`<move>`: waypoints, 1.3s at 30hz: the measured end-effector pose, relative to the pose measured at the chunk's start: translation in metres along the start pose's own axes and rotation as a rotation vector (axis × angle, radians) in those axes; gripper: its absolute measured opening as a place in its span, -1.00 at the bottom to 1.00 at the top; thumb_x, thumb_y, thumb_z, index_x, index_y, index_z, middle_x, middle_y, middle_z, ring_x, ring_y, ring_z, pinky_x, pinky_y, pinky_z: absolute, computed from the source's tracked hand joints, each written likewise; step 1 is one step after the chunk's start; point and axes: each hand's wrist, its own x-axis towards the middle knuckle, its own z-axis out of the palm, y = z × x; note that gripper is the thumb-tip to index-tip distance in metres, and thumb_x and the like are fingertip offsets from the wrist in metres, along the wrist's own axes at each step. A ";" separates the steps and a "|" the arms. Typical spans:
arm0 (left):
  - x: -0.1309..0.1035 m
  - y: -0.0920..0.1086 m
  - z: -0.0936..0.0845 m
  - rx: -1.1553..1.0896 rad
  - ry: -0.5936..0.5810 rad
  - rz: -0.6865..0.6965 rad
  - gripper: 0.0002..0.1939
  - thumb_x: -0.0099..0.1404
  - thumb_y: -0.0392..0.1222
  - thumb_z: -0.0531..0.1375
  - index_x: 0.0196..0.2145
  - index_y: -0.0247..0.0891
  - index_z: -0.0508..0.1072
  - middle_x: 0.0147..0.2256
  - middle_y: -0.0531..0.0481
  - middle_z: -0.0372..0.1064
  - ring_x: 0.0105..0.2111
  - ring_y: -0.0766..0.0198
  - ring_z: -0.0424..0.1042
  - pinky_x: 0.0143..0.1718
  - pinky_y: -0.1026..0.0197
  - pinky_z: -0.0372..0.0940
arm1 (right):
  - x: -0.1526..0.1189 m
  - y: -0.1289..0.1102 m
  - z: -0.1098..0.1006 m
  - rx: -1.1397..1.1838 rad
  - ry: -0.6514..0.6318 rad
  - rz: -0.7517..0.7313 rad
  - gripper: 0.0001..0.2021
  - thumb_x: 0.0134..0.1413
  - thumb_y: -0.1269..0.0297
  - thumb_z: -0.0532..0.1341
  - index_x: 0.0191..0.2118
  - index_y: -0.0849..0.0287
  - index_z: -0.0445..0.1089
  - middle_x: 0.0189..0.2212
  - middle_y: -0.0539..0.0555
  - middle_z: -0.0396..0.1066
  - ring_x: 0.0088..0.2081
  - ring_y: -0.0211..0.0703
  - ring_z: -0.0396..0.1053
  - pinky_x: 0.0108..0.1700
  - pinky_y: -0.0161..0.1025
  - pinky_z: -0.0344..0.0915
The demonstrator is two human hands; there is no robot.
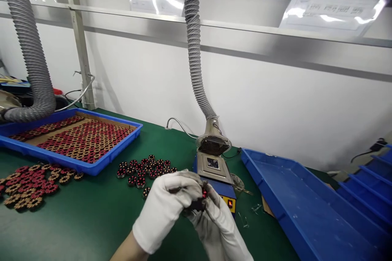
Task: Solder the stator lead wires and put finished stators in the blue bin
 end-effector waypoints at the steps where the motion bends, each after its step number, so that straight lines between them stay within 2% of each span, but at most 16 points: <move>1: 0.000 0.000 -0.001 -0.014 0.070 0.016 -0.81 -0.07 -0.47 0.14 -0.54 -0.29 0.52 -0.46 -0.03 0.46 -0.39 0.28 0.42 -0.34 0.41 0.31 | 0.001 0.000 -0.002 -0.005 0.001 0.013 -0.69 -0.25 0.31 0.42 -0.27 0.12 0.43 -0.33 0.08 0.49 -0.31 -0.08 0.45 -0.19 -0.07 0.38; 3: -0.001 0.003 -0.004 0.005 0.183 0.008 -0.81 -0.03 -0.45 0.14 -0.49 -0.28 0.52 -0.39 -0.03 0.48 -0.37 0.29 0.43 -0.34 0.43 0.30 | 0.004 0.001 -0.005 0.002 0.007 0.036 -0.65 -0.32 0.26 0.44 -0.29 0.13 0.44 -0.35 0.09 0.49 -0.34 -0.07 0.45 -0.25 -0.07 0.40; 4: -0.001 0.004 -0.004 0.025 0.168 -0.026 -0.79 -0.01 -0.44 0.14 -0.42 -0.28 0.53 -0.34 -0.05 0.48 -0.34 0.28 0.43 -0.33 0.42 0.31 | 0.005 0.002 -0.006 0.015 0.013 0.038 -0.64 -0.34 0.25 0.45 -0.29 0.13 0.44 -0.35 0.10 0.49 -0.34 -0.07 0.45 -0.27 -0.09 0.40; 6: -0.002 0.005 -0.003 0.048 0.022 -0.093 -0.75 0.00 -0.43 0.17 -0.33 -0.28 0.52 -0.24 -0.08 0.45 -0.31 0.26 0.43 -0.34 0.41 0.32 | 0.006 0.003 -0.004 0.048 0.024 0.030 -0.62 -0.36 0.26 0.45 -0.28 0.12 0.44 -0.31 0.09 0.49 -0.32 -0.09 0.45 -0.27 -0.13 0.40; 9: -0.001 0.001 0.000 0.019 -0.121 -0.075 -0.77 -0.04 -0.47 0.17 -0.42 -0.29 0.54 -0.31 -0.07 0.46 -0.33 0.25 0.43 -0.34 0.40 0.32 | 0.003 0.002 0.001 0.080 0.020 0.038 -0.61 -0.33 0.31 0.45 -0.25 0.09 0.43 -0.25 0.07 0.48 -0.26 -0.12 0.43 -0.20 -0.16 0.38; 12: -0.001 -0.005 -0.002 -0.027 0.000 0.018 -0.75 -0.06 -0.51 0.13 -0.51 -0.26 0.53 -0.43 0.01 0.47 -0.39 0.30 0.43 -0.35 0.43 0.31 | -0.003 0.000 0.002 0.092 -0.012 0.109 -0.67 -0.24 0.30 0.41 -0.23 0.10 0.44 -0.27 0.08 0.49 -0.28 -0.14 0.44 -0.22 -0.19 0.38; 15: -0.001 -0.002 -0.007 0.009 0.146 0.120 -0.77 0.06 -0.45 0.11 -0.46 -0.21 0.53 -0.35 0.02 0.47 -0.28 0.31 0.43 -0.25 0.44 0.31 | -0.006 -0.003 -0.003 0.130 -0.084 0.164 -0.70 -0.13 0.22 0.36 -0.19 0.12 0.44 -0.28 0.11 0.50 -0.32 -0.13 0.45 -0.27 -0.22 0.37; 17: -0.003 0.004 -0.007 0.155 0.079 0.099 -0.74 0.05 -0.44 0.19 -0.33 -0.16 0.52 -0.18 0.03 0.43 -0.14 0.27 0.38 -0.14 0.43 0.28 | -0.006 -0.003 -0.007 0.176 -0.129 0.167 -0.72 -0.08 0.19 0.33 -0.20 0.14 0.45 -0.26 0.12 0.50 -0.29 -0.12 0.45 -0.26 -0.22 0.37; 20: -0.005 0.012 -0.002 0.363 -0.143 0.031 -0.49 -0.09 -0.48 0.30 -0.17 -0.07 0.47 -0.05 0.03 0.33 -0.04 0.22 0.31 -0.02 0.36 0.22 | -0.004 -0.005 -0.009 0.259 -0.150 0.167 -0.77 -0.04 0.21 0.30 -0.20 0.11 0.46 -0.21 0.09 0.48 -0.23 -0.17 0.42 -0.26 -0.27 0.35; 23: -0.005 0.011 0.000 0.340 -0.208 0.065 -0.63 -0.03 -0.42 0.28 -0.22 -0.14 0.50 -0.10 -0.06 0.37 -0.08 0.14 0.34 -0.05 0.26 0.27 | -0.004 -0.006 -0.006 0.290 -0.159 0.162 -0.79 -0.05 0.19 0.31 -0.24 0.10 0.47 -0.24 0.05 0.49 -0.34 -0.29 0.41 -0.29 -0.34 0.34; 26: -0.002 0.002 -0.004 0.210 -0.163 0.035 -0.79 0.04 -0.42 0.18 -0.36 -0.25 0.53 -0.26 -0.10 0.44 -0.26 0.17 0.42 -0.20 0.25 0.33 | -0.005 -0.004 -0.002 0.181 -0.136 0.161 -0.75 -0.08 0.15 0.33 -0.25 0.13 0.47 -0.31 0.07 0.51 -0.35 -0.22 0.44 -0.26 -0.26 0.35; 28: 0.000 -0.002 -0.009 0.127 -0.081 0.043 -0.79 -0.02 -0.47 0.13 -0.48 -0.27 0.52 -0.39 -0.05 0.47 -0.37 0.24 0.43 -0.31 0.32 0.33 | -0.007 -0.004 0.001 0.100 -0.118 0.179 -0.72 -0.11 0.15 0.34 -0.24 0.15 0.47 -0.34 0.10 0.51 -0.34 -0.14 0.46 -0.29 -0.24 0.37; 31: 0.000 0.000 -0.013 0.045 0.102 0.123 -0.78 -0.03 -0.47 0.10 -0.54 -0.25 0.50 -0.45 0.02 0.46 -0.36 0.29 0.43 -0.29 0.39 0.30 | -0.008 -0.005 0.002 0.084 -0.117 0.188 -0.73 -0.14 0.17 0.36 -0.26 0.16 0.48 -0.36 0.11 0.52 -0.40 -0.18 0.47 -0.36 -0.31 0.38; 33: 0.000 0.007 -0.014 0.058 0.127 0.071 -0.78 0.01 -0.43 0.10 -0.48 -0.25 0.51 -0.36 0.01 0.47 -0.32 0.28 0.43 -0.28 0.39 0.29 | -0.008 -0.006 0.001 0.122 -0.102 0.176 -0.75 -0.15 0.20 0.37 -0.27 0.12 0.48 -0.34 0.07 0.52 -0.40 -0.22 0.47 -0.34 -0.33 0.38; 37: -0.002 0.019 -0.008 0.207 -0.101 -0.214 -0.76 -0.03 -0.45 0.13 -0.39 -0.29 0.52 -0.20 -0.07 0.42 -0.30 0.24 0.41 -0.37 0.38 0.30 | -0.006 -0.008 -0.002 0.185 -0.042 0.144 -0.72 -0.18 0.26 0.39 -0.24 0.05 0.47 -0.25 0.05 0.51 -0.30 -0.21 0.47 -0.25 -0.28 0.39; 39: -0.003 0.017 -0.005 0.179 -0.137 -0.188 -0.71 -0.05 -0.49 0.05 -0.43 -0.30 0.51 -0.26 -0.04 0.42 -0.33 0.29 0.40 -0.37 0.40 0.28 | -0.007 -0.007 -0.001 0.180 -0.031 0.134 -0.70 -0.19 0.27 0.40 -0.22 0.04 0.47 -0.25 0.05 0.51 -0.29 -0.20 0.47 -0.24 -0.27 0.40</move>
